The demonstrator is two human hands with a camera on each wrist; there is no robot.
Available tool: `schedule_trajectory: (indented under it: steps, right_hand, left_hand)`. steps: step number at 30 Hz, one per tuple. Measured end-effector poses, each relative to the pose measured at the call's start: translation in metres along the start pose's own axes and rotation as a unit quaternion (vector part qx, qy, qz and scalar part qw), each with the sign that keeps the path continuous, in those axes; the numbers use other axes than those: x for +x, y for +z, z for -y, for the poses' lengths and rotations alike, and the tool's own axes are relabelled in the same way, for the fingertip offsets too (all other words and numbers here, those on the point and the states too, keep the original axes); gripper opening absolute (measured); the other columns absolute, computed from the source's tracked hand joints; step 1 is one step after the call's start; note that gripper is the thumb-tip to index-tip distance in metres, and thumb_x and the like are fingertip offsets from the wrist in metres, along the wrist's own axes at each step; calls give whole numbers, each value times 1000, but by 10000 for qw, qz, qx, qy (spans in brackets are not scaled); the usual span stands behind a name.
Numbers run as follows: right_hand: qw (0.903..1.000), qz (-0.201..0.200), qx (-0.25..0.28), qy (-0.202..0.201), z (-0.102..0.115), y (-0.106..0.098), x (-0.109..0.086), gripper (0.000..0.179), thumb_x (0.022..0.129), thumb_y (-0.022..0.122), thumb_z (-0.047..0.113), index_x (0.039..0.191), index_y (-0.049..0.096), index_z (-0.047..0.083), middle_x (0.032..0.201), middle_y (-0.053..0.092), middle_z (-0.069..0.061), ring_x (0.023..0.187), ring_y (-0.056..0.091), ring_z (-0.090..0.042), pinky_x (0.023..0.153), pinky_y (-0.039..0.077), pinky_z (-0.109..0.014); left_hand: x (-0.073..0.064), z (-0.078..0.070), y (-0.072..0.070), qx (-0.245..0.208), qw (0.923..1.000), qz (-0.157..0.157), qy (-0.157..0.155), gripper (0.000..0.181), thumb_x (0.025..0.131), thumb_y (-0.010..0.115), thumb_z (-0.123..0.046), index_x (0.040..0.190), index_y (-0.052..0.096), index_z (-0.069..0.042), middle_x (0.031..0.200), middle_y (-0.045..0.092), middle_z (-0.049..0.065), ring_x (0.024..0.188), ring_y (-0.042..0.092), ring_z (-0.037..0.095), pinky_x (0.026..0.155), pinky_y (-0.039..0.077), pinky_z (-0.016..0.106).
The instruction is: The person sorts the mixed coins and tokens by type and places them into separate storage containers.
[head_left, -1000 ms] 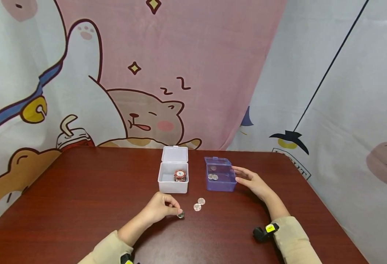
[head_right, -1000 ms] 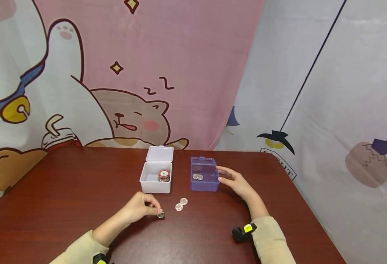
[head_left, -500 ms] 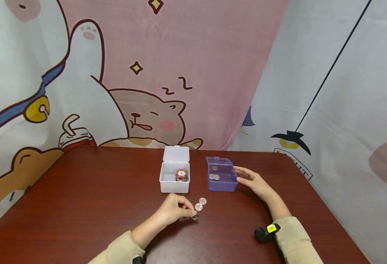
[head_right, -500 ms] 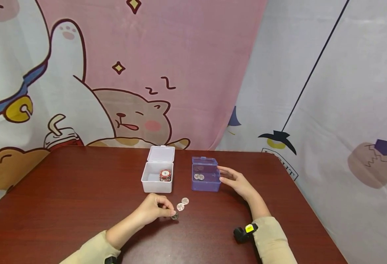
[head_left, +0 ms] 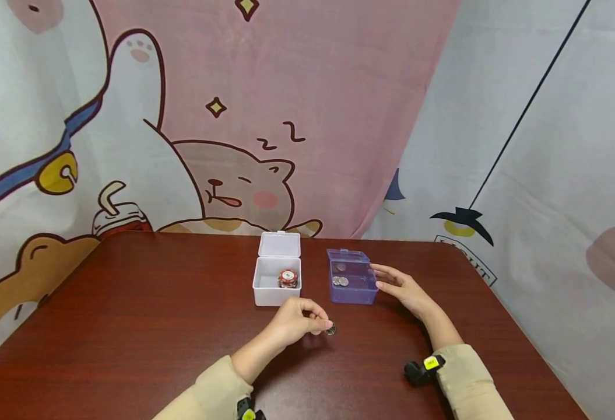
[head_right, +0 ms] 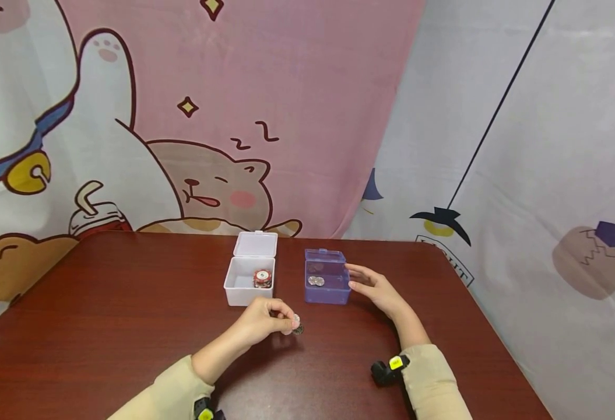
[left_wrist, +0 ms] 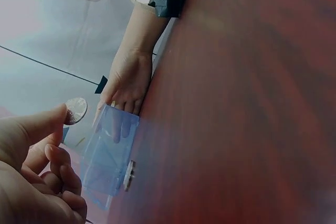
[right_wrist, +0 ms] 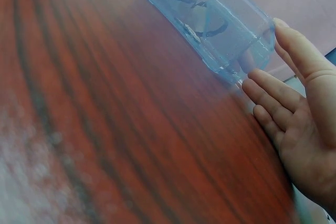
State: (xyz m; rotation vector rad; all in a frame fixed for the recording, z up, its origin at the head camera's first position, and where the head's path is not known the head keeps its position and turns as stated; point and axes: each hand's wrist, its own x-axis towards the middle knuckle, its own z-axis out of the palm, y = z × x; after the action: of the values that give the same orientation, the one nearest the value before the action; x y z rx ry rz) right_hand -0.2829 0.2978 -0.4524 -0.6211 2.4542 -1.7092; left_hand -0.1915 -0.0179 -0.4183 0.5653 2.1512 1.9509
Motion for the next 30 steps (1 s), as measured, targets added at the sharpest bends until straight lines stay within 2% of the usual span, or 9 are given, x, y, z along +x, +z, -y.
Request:
schedule_trajectory:
  steps: [8,11,14,16,21,22,30]
  right_hand:
    - [10000,-58,-16,43,1,2,-1,49,95,61,19,141,47,9,137,50,-19,123,48,-33,91,41,-21]
    - [10000,-79,24,52,1,3,0,49,95,61,18,141,48,9,136,50,-19,123,49,-33,92,42,-22]
    - [9999,-102,69,65,2,3,0,48,95,62,17,140,48,9,136,51,-19,122,49,-32,91,42,-23]
    - [9999,-107,110,61,2,3,1,48,94,62,17,140,49,9,136,51,-19,123,49,-33,91,42,-23]
    - [9998,-67,132,101,1,2,1,48,95,61,15,141,47,8,137,50,-19,125,46,-35,92,42,-22]
    - [9998,-79,126,110,1,2,1,48,95,61,15,141,47,8,137,50,-19,125,46,-35,92,41,-22]
    - [9997,-43,93,221,13,3,-1,48,96,58,9,142,44,4,138,48,-22,125,45,-38,92,40,-24]
  left_hand:
    - [13,-11,7,-555,9980,-22,-296,12,79,75,-1,80,68,9,61,49,0,50,50,13,46,41,25]
    - [21,-17,9,-445,9987,-231,-35,13,77,77,-2,80,69,8,61,51,-1,54,50,10,47,41,22]
    - [30,-22,10,-227,9977,-560,319,14,77,77,-4,80,70,7,63,55,-3,60,50,7,55,41,22]
    - [33,-30,11,-251,9964,-709,396,14,78,76,-2,82,69,10,66,59,-2,65,48,7,60,39,23]
    - [46,-37,15,-465,9932,-1053,180,16,78,76,-5,84,70,9,75,67,2,74,52,9,66,39,26]
    - [51,-33,16,-494,9921,-1144,148,16,78,77,-6,84,71,8,76,67,1,75,53,9,68,40,26]
    - [68,-34,23,-583,9824,-1771,-125,15,77,79,-9,80,72,3,76,66,0,77,54,11,71,42,27]
